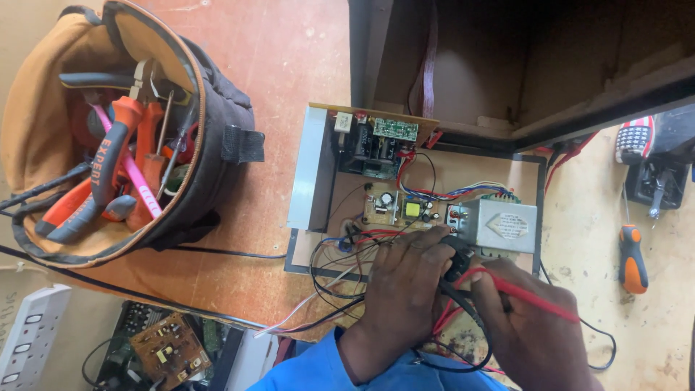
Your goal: Diagnosing and repairing a circuit board inside a speaker housing using a multimeter and screwdriver.
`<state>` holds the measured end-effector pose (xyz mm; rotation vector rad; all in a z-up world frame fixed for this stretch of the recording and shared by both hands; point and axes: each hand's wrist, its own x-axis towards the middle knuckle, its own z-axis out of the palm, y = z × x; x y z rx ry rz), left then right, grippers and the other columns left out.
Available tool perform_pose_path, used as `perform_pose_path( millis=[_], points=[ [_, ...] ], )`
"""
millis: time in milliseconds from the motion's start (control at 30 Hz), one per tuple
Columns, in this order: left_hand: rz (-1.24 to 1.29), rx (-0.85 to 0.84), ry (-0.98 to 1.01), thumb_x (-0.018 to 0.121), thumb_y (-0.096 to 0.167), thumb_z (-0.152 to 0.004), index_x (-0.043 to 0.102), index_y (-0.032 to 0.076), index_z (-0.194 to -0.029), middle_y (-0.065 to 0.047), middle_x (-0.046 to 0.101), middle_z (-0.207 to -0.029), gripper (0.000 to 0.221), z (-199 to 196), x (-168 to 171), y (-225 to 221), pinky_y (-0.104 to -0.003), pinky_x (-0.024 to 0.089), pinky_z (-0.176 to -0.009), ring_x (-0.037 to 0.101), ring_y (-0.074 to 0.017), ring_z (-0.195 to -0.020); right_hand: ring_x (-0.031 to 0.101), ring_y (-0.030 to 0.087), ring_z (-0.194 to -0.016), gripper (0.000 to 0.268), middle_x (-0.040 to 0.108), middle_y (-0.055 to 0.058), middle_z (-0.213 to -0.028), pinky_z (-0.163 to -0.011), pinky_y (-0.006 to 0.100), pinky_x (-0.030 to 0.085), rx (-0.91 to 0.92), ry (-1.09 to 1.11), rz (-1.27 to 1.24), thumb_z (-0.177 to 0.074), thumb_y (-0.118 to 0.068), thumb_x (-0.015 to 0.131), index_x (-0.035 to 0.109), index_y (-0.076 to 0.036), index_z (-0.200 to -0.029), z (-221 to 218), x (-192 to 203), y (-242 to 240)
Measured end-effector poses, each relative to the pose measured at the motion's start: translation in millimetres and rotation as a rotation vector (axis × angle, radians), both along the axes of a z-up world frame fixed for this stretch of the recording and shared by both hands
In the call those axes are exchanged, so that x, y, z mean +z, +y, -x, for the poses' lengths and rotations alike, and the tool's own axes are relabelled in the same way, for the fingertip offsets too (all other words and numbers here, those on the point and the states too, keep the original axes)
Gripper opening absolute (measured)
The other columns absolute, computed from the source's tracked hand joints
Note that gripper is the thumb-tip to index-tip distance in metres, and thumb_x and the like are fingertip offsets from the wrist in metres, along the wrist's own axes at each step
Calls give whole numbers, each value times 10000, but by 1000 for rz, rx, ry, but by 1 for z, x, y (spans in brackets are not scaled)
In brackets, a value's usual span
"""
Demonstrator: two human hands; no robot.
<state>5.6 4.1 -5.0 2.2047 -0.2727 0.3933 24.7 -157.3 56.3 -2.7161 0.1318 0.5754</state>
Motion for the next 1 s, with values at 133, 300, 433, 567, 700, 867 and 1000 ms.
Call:
perform_pose_path(
  millis=[133,300,433,567,700,867,1000],
  points=[
    [-7,19,-23,483,126,-1081,569,84,-1158,-172,682,-1348,123,0,-2,-6,-476,413,-770,675,-378,-1165,730,312,-777,292,792,30,-922,-701,423,540,13,-221,-106,-970,-387,525,749,-208,-1022,18,-18,3],
    [0,63,-43,483,134,-1075,573,95,-1147,-142,713,-1295,122,-7,2,-10,-456,408,-761,695,-332,-1116,707,195,-807,234,773,95,-899,-732,338,535,-223,-399,-444,-990,-234,579,730,-55,-1005,28,-28,25],
    [74,60,17,458,92,-1017,582,94,-1124,-139,707,-1319,164,-4,7,-9,-438,394,-758,677,-324,-1088,664,205,-727,324,709,112,-774,-648,339,542,-578,-413,-673,-1043,-277,550,718,-30,-917,45,-61,28],
    [100,54,-16,438,124,-1049,602,52,-1149,-180,699,-1296,206,-4,3,-10,-439,469,-855,692,-343,-1156,676,189,-655,392,708,92,-714,-611,315,571,-650,-371,-884,-1035,-374,582,691,-60,-827,47,-87,21],
    [91,50,-43,424,129,-1062,576,47,-1134,-201,695,-1284,187,-5,8,-9,-460,481,-856,695,-369,-1119,665,223,-637,433,702,115,-690,-593,352,556,-719,-321,-858,-1045,-383,549,697,-39,-828,48,-87,19],
    [97,17,-10,430,114,-1020,566,51,-1141,-206,679,-1304,193,-5,11,-5,-481,475,-893,668,-392,-1131,554,175,-566,431,602,82,-628,-526,299,462,-625,-323,-965,-1086,-328,486,678,-26,-846,46,-84,16],
    [75,29,-2,508,205,-1013,561,77,-1133,-176,690,-1307,183,-5,10,-4,-473,448,-807,671,-384,-1083,451,164,-482,386,466,86,-548,-454,285,358,-610,-351,-1432,-1060,-324,523,639,35,-974,36,-78,28]
  ],
)
